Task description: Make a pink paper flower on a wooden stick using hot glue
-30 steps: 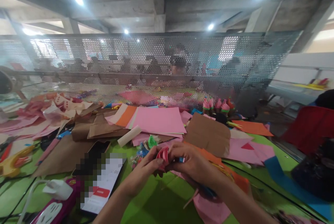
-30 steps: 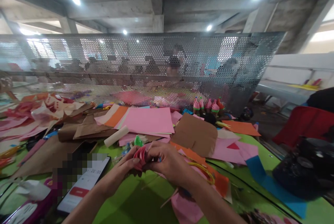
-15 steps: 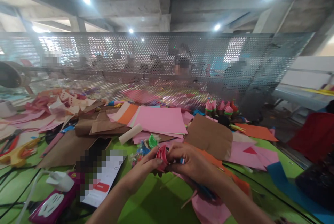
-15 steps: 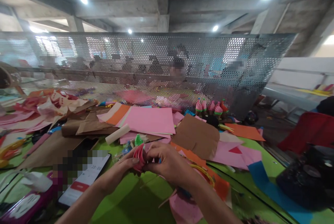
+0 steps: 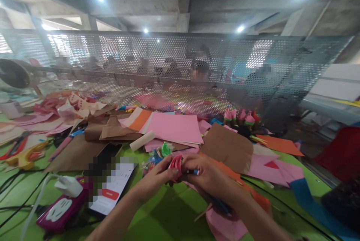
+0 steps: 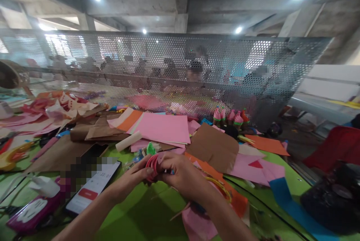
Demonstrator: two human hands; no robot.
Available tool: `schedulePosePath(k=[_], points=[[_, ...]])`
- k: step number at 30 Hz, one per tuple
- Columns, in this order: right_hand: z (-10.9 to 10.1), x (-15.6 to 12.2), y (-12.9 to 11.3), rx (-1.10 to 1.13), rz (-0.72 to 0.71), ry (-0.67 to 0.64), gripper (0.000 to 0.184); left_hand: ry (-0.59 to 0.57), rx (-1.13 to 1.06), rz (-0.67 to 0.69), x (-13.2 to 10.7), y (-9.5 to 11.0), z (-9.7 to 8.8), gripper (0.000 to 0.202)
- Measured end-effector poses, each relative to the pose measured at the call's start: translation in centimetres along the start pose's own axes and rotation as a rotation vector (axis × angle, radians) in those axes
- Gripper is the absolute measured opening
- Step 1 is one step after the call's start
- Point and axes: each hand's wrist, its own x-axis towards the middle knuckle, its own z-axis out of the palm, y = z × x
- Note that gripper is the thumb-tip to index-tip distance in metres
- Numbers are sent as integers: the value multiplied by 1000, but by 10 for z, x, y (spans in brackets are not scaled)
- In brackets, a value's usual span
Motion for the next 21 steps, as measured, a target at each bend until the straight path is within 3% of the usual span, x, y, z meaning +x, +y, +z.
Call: schedulePosePath(k=[4,9,13,19,21], points=[[-5,0,-4,-32,-31,-21,11,-8,-11,18,0,-3,-3,37],[-4,-1,-4,-35,50,55,4,-34,-46,44,-1,5,1,31],[-4,-2,-3,58,96,91,21,-56,-66,125,-1,9,4,27],[-8,-5,-9,144,102,169,26,-47,-30,112,0,3,3,30],[-8,-6,-13,132,73,196,36,-54,-14,97,0,0,3,32]])
